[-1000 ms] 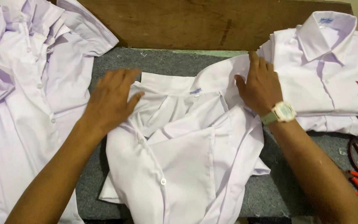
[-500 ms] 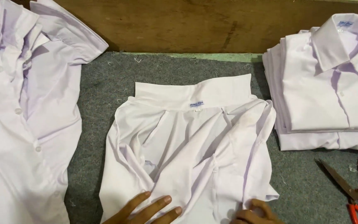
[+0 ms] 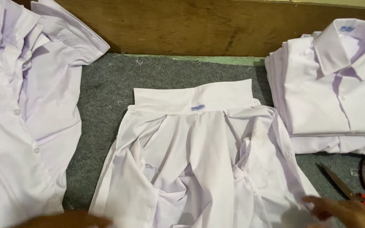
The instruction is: Trimming loose threads from white shirts using scissors and folding them for finishing.
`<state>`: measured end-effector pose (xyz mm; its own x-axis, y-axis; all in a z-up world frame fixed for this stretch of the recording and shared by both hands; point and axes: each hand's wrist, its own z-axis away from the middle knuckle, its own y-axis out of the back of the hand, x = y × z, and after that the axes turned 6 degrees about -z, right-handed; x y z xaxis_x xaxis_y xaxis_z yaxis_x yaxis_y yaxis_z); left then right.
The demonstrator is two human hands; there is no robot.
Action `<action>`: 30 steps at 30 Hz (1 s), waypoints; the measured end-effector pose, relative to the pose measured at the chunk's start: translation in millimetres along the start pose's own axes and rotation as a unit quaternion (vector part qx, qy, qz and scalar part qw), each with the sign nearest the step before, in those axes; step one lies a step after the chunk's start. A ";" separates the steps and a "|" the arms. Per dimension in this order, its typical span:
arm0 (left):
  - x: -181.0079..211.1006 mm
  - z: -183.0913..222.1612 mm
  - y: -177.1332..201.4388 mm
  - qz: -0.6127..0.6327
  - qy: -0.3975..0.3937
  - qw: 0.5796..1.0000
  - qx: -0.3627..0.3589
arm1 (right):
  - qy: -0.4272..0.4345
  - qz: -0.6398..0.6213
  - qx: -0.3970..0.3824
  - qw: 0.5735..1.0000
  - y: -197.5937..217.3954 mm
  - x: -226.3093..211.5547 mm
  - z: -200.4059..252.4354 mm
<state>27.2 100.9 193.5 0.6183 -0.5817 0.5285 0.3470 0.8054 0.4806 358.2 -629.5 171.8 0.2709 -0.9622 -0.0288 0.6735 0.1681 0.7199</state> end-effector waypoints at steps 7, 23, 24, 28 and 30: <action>268.9 -79.4 34.6 -0.271 0.067 0.945 0.172 | 0.254 -0.066 0.196 0.945 148.7 -221.2 9.8; 231.4 -207.8 44.1 -0.282 -0.098 0.858 0.418 | 0.325 0.007 0.248 0.912 139.1 -287.9 -118.2; 231.8 -208.3 45.1 -0.296 -0.087 0.855 0.417 | 0.323 0.009 0.251 0.912 140.1 -286.2 -121.2; 239.7 -195.3 39.8 -0.344 -0.049 0.840 0.417 | 0.318 -0.004 0.248 0.915 148.5 -285.6 -126.6; 236.0 -194.4 30.4 -0.446 -0.106 0.712 0.532 | 0.342 -0.015 0.249 0.906 152.6 -283.2 -129.7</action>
<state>320.7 10.2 196.7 0.3271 -0.9029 -0.2787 -0.2668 -0.3712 0.8894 473.4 -303.5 199.9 0.7360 -0.5773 -0.3536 0.3394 -0.1373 0.9306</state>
